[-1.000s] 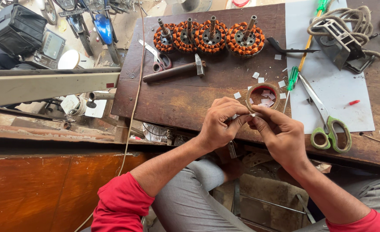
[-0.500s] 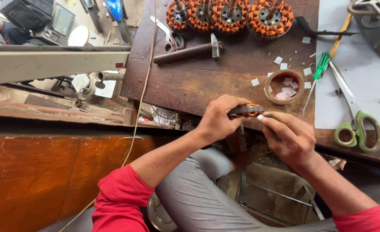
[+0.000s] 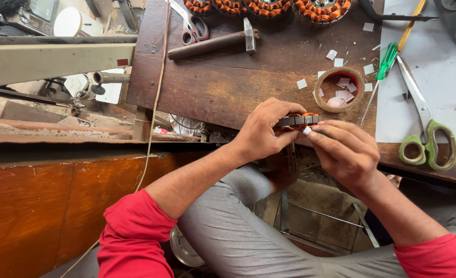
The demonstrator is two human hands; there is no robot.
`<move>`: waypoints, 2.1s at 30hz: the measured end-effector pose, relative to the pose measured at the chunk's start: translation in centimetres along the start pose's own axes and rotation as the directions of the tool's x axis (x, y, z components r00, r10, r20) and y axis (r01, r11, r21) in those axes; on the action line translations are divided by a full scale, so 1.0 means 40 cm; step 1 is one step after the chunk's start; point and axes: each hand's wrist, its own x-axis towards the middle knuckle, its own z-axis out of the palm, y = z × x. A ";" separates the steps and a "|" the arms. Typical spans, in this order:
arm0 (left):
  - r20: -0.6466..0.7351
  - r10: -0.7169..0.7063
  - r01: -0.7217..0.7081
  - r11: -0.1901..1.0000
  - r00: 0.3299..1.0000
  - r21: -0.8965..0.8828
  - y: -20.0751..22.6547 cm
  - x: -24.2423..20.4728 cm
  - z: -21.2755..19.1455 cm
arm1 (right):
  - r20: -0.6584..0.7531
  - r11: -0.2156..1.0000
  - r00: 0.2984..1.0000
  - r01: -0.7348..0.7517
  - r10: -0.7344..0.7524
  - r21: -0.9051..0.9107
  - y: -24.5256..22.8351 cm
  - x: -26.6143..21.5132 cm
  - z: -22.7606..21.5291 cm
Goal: The person inserts small white insulating paper pieces into the slots of a copper-wound motor stator. They use a green-handled screwdriver to press the paper into place and rotate the stator to access different slots. The person repeats this process for multiple slots on the stator.
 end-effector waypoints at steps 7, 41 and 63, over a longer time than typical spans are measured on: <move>0.088 0.006 -0.003 0.999 0.996 -0.036 0.007 -0.006 -0.028 | 0.033 0.964 0.968 -0.250 0.248 0.087 -0.012 0.000 -0.001; 0.102 0.087 -0.082 0.995 0.991 -0.051 -0.006 -0.033 -0.011 | 0.017 0.959 0.960 -0.280 0.281 -0.033 -0.018 -0.023 -0.007; -0.021 0.356 -0.343 0.913 0.934 0.221 -0.021 -0.105 0.024 | 0.070 0.915 0.928 -0.374 0.367 0.153 -0.060 -0.088 0.046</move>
